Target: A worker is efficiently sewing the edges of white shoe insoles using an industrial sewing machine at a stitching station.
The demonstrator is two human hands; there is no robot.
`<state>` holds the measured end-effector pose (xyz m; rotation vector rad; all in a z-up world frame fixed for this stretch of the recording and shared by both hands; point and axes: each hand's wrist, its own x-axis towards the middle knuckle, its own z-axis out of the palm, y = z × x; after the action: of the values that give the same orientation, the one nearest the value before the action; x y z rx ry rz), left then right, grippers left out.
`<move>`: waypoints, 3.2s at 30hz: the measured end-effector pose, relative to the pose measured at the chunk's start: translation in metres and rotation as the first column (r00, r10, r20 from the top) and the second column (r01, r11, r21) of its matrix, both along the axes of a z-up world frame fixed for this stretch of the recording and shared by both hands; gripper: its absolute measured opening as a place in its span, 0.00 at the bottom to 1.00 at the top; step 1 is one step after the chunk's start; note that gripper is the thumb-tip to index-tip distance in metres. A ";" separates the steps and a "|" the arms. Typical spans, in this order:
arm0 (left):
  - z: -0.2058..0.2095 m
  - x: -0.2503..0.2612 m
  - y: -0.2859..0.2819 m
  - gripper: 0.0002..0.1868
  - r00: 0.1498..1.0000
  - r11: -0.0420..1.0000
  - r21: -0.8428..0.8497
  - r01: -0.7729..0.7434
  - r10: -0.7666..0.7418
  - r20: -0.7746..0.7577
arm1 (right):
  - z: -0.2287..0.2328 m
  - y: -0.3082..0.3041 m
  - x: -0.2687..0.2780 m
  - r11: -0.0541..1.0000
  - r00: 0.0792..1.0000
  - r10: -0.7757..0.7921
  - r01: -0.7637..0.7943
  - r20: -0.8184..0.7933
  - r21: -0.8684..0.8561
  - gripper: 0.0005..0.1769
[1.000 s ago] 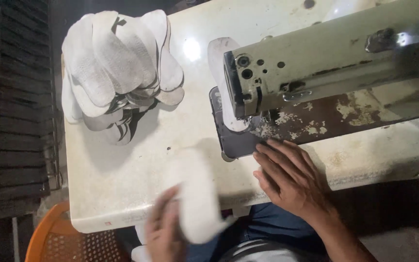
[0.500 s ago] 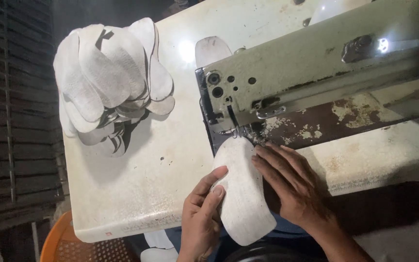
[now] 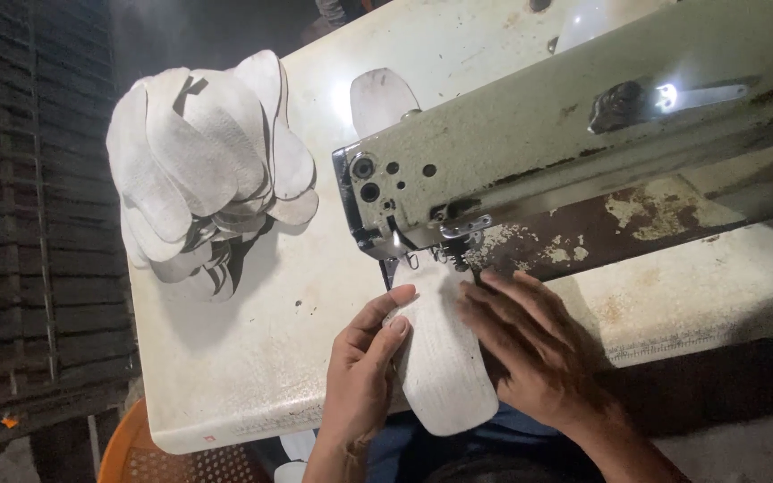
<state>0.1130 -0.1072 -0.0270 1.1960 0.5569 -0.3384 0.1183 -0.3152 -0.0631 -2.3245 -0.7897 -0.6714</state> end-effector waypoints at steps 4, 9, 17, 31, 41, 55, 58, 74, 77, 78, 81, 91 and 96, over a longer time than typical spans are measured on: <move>0.012 0.010 0.005 0.19 0.988 0.981 0.118 0.152 -0.153 -0.002 | -0.008 -0.003 0.000 0.994 0.994 0.107 -0.107 0.027 0.012 0.29; 0.007 0.049 0.029 0.18 0.900 0.363 0.882 0.302 -0.414 -0.138 | -0.007 0.000 0.002 0.987 0.991 0.131 -0.133 0.025 0.086 0.13; -0.090 0.170 0.059 0.13 0.874 0.149 0.984 -0.098 -0.460 0.157 | -0.013 0.001 -0.002 0.993 0.993 0.116 -0.115 -0.030 0.030 0.15; -0.024 0.208 0.045 0.07 0.841 0.389 0.899 -0.200 -0.404 0.361 | -0.007 -0.002 -0.002 0.974 0.982 0.180 -0.186 -0.062 -0.128 0.31; 0.084 0.165 0.174 0.12 0.632 0.242 0.722 -0.648 -0.359 0.687 | -0.012 -0.005 -0.003 0.961 0.962 0.241 -0.255 -0.132 -0.108 0.27; -0.146 -0.161 0.308 0.23 0.579 -0.371 0.511 -0.776 -0.097 0.810 | 0.002 0.008 -0.005 0.968 0.977 0.167 -0.188 -0.136 -0.166 0.21; -0.246 -0.232 0.296 0.17 0.633 -0.364 0.740 -0.566 0.383 0.673 | -0.009 0.007 -0.005 0.969 0.986 0.156 -0.165 -0.067 -0.184 0.23; -0.345 -0.251 0.237 0.41 0.178 0.347 0.932 -0.102 0.929 -0.326 | -0.059 -0.036 0.003 0.895 0.974 0.190 -0.224 -0.124 -0.386 0.37; -0.325 -0.240 0.243 0.49 0.074 0.615 0.770 0.172 0.771 -0.632 | -0.056 -0.032 0.003 0.899 0.975 0.189 -0.218 -0.113 -0.380 0.33; -0.304 -0.229 0.239 0.57 -0.045 0.813 0.466 0.350 0.511 -0.858 | -0.056 -0.032 0.002 0.898 0.979 0.170 -0.201 -0.112 -0.391 0.33; -0.313 -0.249 0.254 0.46 -0.013 0.521 0.206 0.828 0.385 -0.923 | -0.062 -0.037 0.000 0.911 0.976 0.171 -0.207 -0.132 -0.356 0.34; -0.274 -0.269 0.332 0.15 0.254 -0.124 0.779 -0.615 0.904 0.344 | -0.029 -0.004 -0.002 0.950 0.981 0.174 -0.190 -0.085 -0.249 0.20; -0.054 -0.155 0.223 0.29 0.167 0.111 0.125 -0.986 0.613 0.772 | -0.009 0.011 -0.004 0.967 0.992 0.119 -0.125 -0.042 -0.224 0.20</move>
<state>-0.0418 0.1161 -0.0807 1.2768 0.7901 1.4018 0.1140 -0.3041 -0.0725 -2.4566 -1.0344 -0.5168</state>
